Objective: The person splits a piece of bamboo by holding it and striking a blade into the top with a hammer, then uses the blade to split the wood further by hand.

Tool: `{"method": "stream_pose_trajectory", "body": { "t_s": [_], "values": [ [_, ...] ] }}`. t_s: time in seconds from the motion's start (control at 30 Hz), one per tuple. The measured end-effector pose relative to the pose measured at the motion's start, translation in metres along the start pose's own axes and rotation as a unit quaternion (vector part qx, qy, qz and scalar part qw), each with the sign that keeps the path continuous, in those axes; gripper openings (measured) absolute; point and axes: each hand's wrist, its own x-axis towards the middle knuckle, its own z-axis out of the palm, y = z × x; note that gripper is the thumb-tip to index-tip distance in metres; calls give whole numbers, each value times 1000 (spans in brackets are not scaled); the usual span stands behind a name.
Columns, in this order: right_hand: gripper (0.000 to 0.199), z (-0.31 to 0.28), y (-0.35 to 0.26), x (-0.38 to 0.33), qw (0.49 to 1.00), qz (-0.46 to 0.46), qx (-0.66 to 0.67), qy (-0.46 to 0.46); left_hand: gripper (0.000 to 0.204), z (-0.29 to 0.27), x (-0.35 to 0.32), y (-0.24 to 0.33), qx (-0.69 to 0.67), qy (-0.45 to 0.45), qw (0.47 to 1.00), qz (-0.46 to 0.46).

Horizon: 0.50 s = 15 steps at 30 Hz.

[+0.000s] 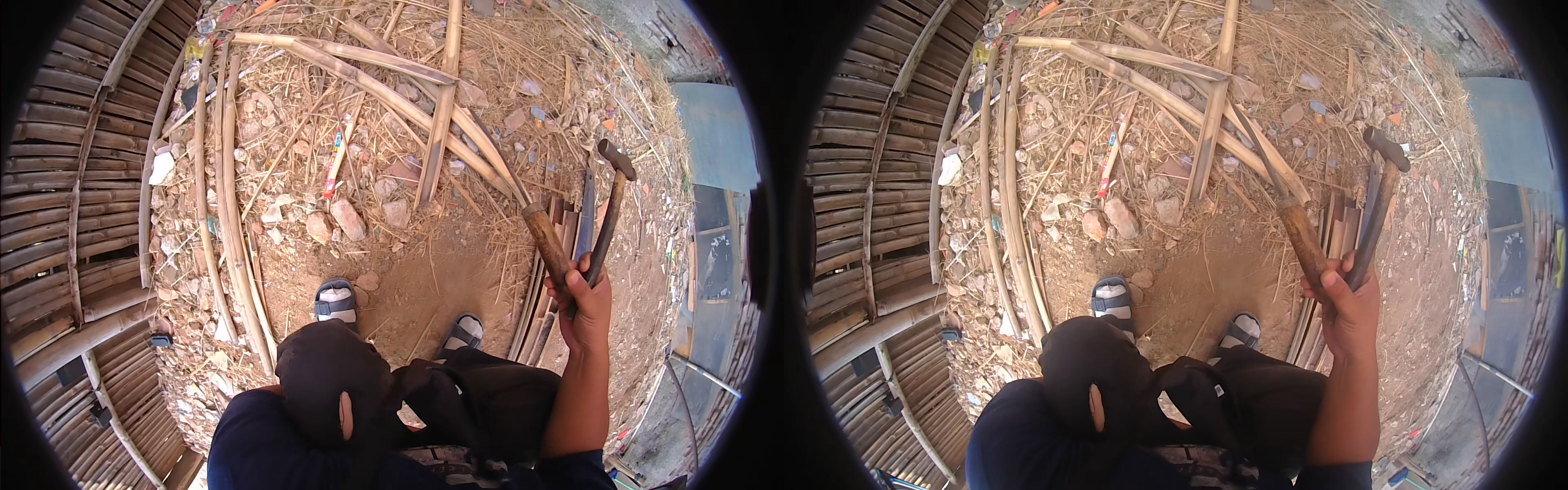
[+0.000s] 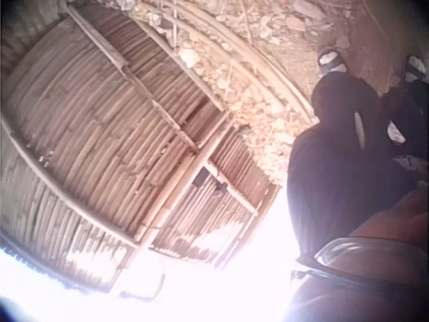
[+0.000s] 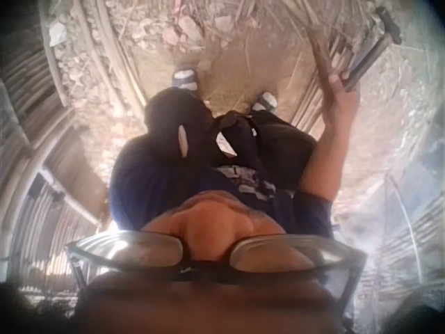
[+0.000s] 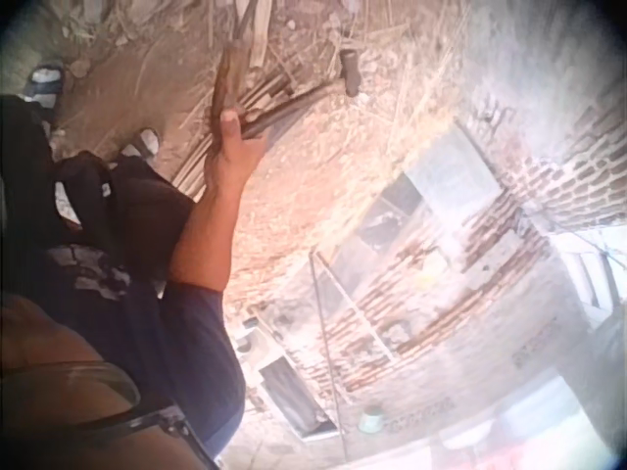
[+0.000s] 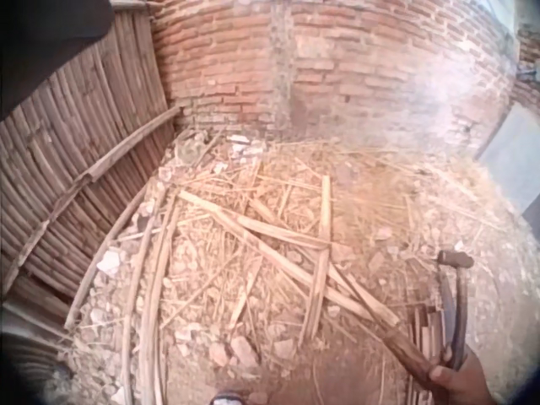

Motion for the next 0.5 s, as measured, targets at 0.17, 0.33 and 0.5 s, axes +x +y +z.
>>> {"method": "stream_pose_trajectory", "body": {
  "t_s": [0.17, 0.33, 0.5],
  "values": [
    [48, 16, -8, 37, 1000, 3, 0, -5, 45, -1, 9, -30, -24, -2, 996, -80],
    [41, 33, -8, 52, 999, -23, -10, -45, 40, 8, 2, -72, -50, 15, 989, -135],
    [40, 34, -5, 39, 999, -23, 18, -38, 35, 11, -20, -120, -69, 43, 983, -166]
  ]
}}
